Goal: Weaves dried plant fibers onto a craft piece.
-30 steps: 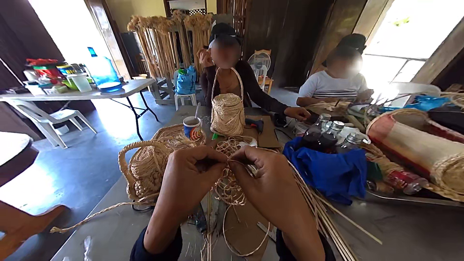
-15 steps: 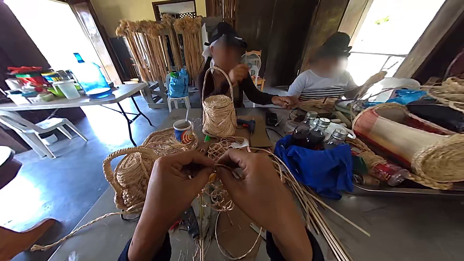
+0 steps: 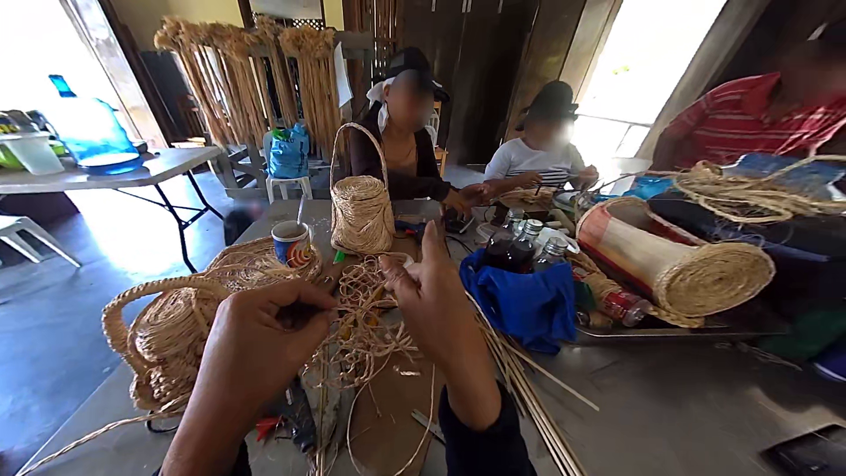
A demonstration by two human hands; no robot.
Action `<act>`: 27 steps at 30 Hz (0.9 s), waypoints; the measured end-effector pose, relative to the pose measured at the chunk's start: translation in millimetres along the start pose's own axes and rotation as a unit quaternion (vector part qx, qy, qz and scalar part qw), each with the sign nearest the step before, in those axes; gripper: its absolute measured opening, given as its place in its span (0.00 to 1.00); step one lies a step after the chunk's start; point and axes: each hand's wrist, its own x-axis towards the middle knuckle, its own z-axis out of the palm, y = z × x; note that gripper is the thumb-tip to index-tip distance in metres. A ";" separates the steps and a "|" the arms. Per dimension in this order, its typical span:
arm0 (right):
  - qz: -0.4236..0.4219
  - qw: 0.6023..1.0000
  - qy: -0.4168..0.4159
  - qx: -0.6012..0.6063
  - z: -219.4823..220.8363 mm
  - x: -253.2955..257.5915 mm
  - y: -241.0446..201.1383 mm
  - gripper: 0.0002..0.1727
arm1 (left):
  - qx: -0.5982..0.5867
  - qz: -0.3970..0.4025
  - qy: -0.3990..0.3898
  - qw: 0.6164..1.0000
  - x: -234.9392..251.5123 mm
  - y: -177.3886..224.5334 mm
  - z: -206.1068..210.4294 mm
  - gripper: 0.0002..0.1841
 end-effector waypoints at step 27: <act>-0.074 0.990 0.049 -0.106 -5.8 -20.4 -10.7 0.44 | 0.010 0.002 0.010 1.000 -0.2 -6.6 3.9 0.04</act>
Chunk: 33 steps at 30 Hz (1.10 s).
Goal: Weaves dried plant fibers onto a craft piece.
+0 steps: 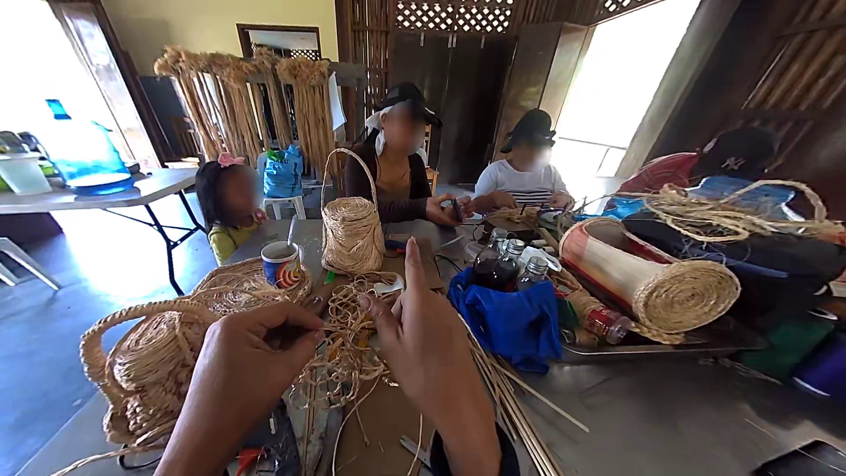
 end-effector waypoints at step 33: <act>-0.065 0.993 0.094 0.025 -8.2 -7.2 -3.5 0.41 | -0.007 0.005 0.018 1.000 1.8 -8.9 -23.6 0.06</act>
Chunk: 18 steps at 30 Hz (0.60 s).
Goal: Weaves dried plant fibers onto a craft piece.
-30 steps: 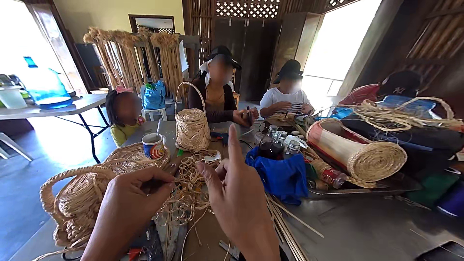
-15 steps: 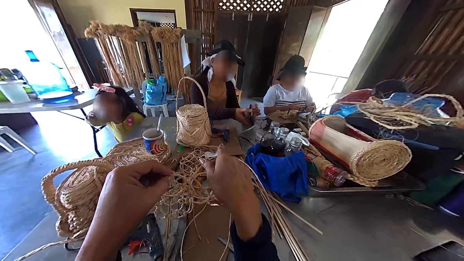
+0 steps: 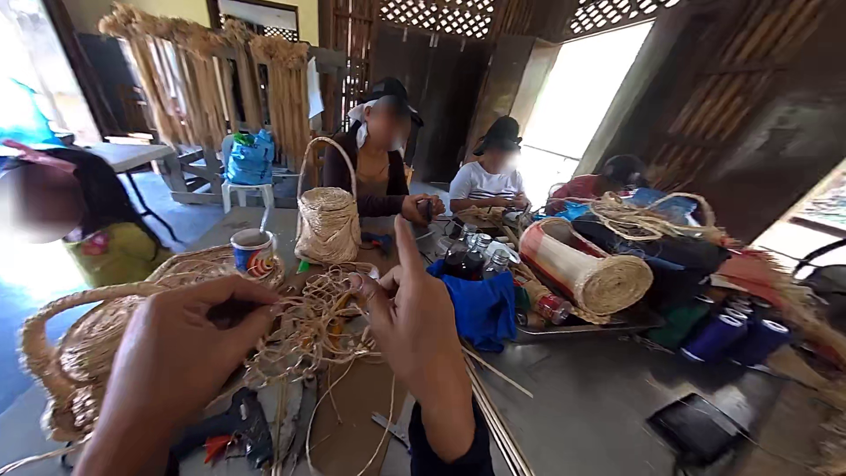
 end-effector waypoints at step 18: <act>0.153 0.947 -0.263 -0.104 -14.3 16.7 2.9 0.23 | -0.049 0.009 -0.035 0.998 -1.3 -16.9 12.1 0.08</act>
